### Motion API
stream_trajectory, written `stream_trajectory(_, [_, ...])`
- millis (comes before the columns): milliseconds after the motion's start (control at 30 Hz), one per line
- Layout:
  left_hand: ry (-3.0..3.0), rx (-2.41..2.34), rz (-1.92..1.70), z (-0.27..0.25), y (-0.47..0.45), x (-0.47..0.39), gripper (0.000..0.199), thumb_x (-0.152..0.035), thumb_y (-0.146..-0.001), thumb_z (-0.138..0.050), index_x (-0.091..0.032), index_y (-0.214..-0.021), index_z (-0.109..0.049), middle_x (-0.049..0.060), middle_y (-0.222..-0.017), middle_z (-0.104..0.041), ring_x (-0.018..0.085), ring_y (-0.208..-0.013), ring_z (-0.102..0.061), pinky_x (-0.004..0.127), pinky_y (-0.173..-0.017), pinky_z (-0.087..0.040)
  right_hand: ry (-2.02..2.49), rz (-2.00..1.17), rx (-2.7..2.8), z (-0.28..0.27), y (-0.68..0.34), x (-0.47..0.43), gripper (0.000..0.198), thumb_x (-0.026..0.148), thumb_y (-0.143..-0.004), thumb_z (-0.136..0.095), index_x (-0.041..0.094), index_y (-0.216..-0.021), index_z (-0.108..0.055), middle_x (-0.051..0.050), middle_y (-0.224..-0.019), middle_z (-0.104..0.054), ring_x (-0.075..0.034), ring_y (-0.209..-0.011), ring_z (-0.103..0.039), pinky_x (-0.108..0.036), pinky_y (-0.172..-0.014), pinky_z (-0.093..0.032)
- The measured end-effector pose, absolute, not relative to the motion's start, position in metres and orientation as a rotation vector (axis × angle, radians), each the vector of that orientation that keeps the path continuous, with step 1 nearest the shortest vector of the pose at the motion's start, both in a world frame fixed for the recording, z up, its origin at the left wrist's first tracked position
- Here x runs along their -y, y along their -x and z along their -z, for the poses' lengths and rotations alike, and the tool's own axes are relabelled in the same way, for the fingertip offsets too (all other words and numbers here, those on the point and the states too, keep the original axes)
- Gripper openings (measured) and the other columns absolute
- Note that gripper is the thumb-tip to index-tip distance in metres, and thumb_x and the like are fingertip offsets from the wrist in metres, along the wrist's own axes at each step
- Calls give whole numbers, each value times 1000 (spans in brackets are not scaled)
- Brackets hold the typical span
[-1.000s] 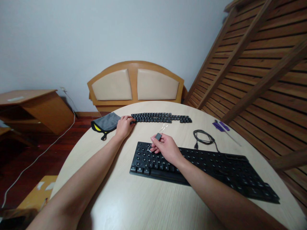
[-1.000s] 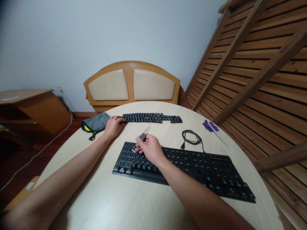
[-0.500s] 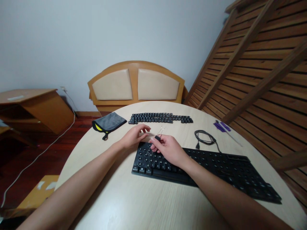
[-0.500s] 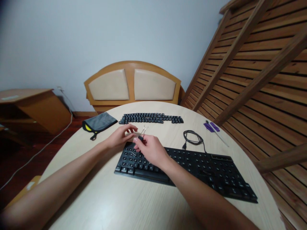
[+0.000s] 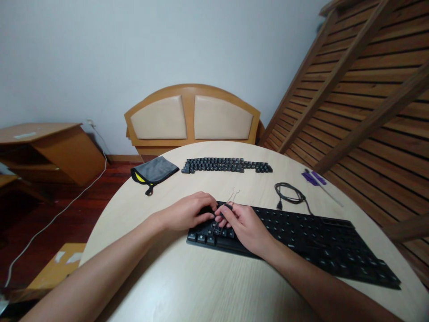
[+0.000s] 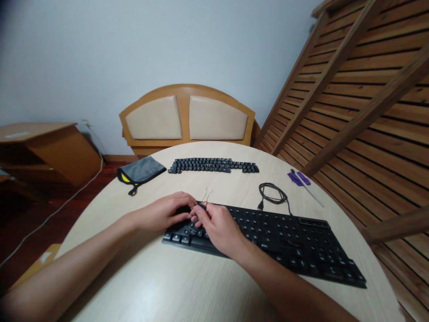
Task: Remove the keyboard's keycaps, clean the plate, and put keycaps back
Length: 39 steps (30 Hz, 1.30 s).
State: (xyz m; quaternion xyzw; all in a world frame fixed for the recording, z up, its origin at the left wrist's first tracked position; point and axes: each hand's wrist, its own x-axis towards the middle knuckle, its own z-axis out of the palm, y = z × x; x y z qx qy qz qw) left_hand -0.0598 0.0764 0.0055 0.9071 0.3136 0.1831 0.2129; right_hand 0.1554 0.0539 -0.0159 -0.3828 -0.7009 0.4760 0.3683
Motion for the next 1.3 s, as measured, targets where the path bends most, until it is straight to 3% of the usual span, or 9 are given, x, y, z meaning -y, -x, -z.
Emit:
stream_trajectory(367, [-2514, -821, -363, -21, 63, -61, 18, -17, -83, -69, -19, -101, -66, 10, -119, -64, 27, -118, -56, 43, -106, -45, 962, -1048, 1934, 21, -157, -50, 33, 42, -101, -48, 20, -96, -73, -4, -90, -75, -16, -73, -71, -28, -69, -57])
stream_trajectory(600, [-2496, -829, -365, -20, 64, -61, 19, -20, -81, -72, -18, -99, -65, 11, -121, -62, 28, -119, -55, 44, -104, -46, 817, -720, 2166, 15, -158, -43, 27, 32, -99, -54, 20, -90, -77, -4, -100, -79, -19, -93, -74, -29, -88, -55])
stream_trajectory(733, [-2490, -837, -362, -20, 63, -60, 15, -19, -82, -70, -18, -94, -63, 11, -121, -61, 27, -119, -54, 43, -104, -45, 793, -543, 2231, 18, -157, -40, 25, 28, -99, -54, 18, -97, -76, -4, -97, -79, -18, -90, -74, -27, -84, -55])
stream_trajectory(900, [-2478, -851, -403, -19, 59, -57, 18, -19, -82, -68, -19, -98, -60, 10, -114, -62, 27, -111, -56, 42, -99, -48, 908, -342, 2313, 19, -156, -38, 33, 30, -100, -51, 17, -84, -76, -7, -82, -76, -21, -80, -71, -30, -75, -53])
stream_trajectory(1000, [-2492, -897, -404, -19, 56, -54, 21, -17, -80, -66, -19, -98, -57, 9, -108, -62, 26, -105, -57, 41, -93, -50, 1080, -430, 2275, 16, -157, -39, 38, 33, -100, -51, 17, -77, -75, -7, -77, -74, -21, -74, -70, -29, -67, -51])
stream_trajectory(1100, [-2504, -925, -370, -20, 53, -51, 18, -19, -78, -69, -19, -91, -56, 10, -112, -61, 28, -110, -55, 42, -95, -49, 1184, -679, 2170, 15, -159, -42, 34, 37, -99, -52, 19, -83, -76, -5, -77, -76, -19, -69, -70, -27, -62, -49])
stream_trajectory(1300, [-2493, -980, -375, -19, 49, -50, 21, -34, -83, -74, -18, -91, -62, 10, -114, -61, 29, -114, -54, 43, -98, -47, 1206, -1020, 1924, 21, -159, -51, 37, 41, -97, -53, 19, -77, -76, -4, -77, -78, -20, -70, -72, -28, -66, -52])
